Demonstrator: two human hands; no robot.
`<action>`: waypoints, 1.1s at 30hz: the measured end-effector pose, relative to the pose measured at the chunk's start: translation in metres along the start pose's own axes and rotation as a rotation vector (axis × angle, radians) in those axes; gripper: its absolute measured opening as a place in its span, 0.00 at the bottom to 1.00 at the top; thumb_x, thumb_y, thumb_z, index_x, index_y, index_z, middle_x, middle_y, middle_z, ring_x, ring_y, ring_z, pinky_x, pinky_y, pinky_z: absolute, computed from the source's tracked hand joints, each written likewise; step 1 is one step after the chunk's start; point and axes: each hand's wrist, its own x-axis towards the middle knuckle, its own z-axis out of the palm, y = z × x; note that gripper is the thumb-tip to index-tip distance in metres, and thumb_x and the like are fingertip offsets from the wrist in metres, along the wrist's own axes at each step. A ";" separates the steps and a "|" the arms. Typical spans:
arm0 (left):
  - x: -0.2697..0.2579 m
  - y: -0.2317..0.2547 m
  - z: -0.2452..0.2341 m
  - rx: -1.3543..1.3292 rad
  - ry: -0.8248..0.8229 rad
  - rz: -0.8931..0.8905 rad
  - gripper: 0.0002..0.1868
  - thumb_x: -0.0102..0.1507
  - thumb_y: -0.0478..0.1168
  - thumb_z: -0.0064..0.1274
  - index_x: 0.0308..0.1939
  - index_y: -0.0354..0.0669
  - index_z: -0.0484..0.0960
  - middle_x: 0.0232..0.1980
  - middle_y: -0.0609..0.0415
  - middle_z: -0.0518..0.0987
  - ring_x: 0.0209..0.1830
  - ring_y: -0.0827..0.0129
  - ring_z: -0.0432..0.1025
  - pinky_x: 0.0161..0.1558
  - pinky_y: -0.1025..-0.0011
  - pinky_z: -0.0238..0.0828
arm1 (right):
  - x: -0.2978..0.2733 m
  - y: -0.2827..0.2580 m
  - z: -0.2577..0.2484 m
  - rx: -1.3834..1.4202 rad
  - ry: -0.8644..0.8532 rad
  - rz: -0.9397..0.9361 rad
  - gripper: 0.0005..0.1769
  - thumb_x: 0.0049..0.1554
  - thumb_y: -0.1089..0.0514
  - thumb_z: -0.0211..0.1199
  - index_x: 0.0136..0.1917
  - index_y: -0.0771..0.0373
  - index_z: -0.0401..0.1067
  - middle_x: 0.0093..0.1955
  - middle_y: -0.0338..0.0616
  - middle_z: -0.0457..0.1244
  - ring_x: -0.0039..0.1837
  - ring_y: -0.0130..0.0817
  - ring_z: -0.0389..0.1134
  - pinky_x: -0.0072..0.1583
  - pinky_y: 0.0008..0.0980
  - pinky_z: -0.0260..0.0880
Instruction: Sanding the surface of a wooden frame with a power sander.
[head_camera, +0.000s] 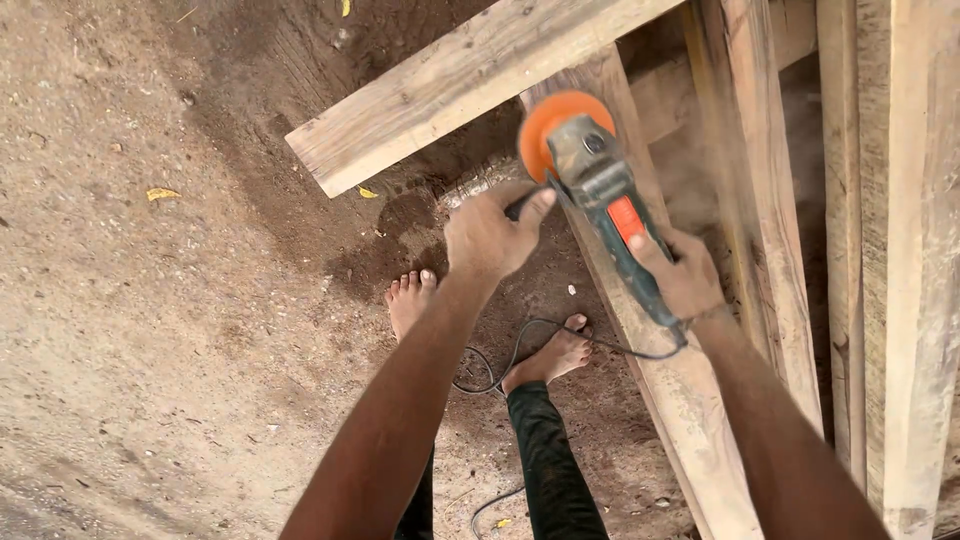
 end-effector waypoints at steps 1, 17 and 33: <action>-0.002 0.001 0.006 0.025 -0.066 -0.039 0.26 0.62 0.68 0.47 0.53 0.63 0.85 0.35 0.60 0.84 0.32 0.68 0.81 0.37 0.63 0.80 | -0.008 0.010 0.001 0.017 -0.004 0.075 0.42 0.54 0.28 0.59 0.65 0.64 0.73 0.40 0.46 0.70 0.40 0.32 0.71 0.43 0.35 0.71; 0.025 0.029 -0.005 0.144 -0.028 0.062 0.25 0.62 0.68 0.48 0.53 0.64 0.86 0.40 0.61 0.87 0.27 0.68 0.81 0.29 0.63 0.78 | 0.013 0.004 -0.003 0.146 0.110 -0.017 0.34 0.57 0.32 0.61 0.57 0.65 0.77 0.38 0.38 0.68 0.40 0.24 0.68 0.43 0.29 0.68; 0.021 0.041 0.011 0.139 -0.046 0.093 0.24 0.62 0.68 0.48 0.48 0.64 0.88 0.33 0.63 0.86 0.23 0.75 0.77 0.26 0.66 0.73 | 0.001 0.016 -0.011 0.192 0.083 -0.018 0.36 0.59 0.32 0.60 0.61 0.66 0.76 0.41 0.42 0.69 0.43 0.26 0.68 0.46 0.30 0.68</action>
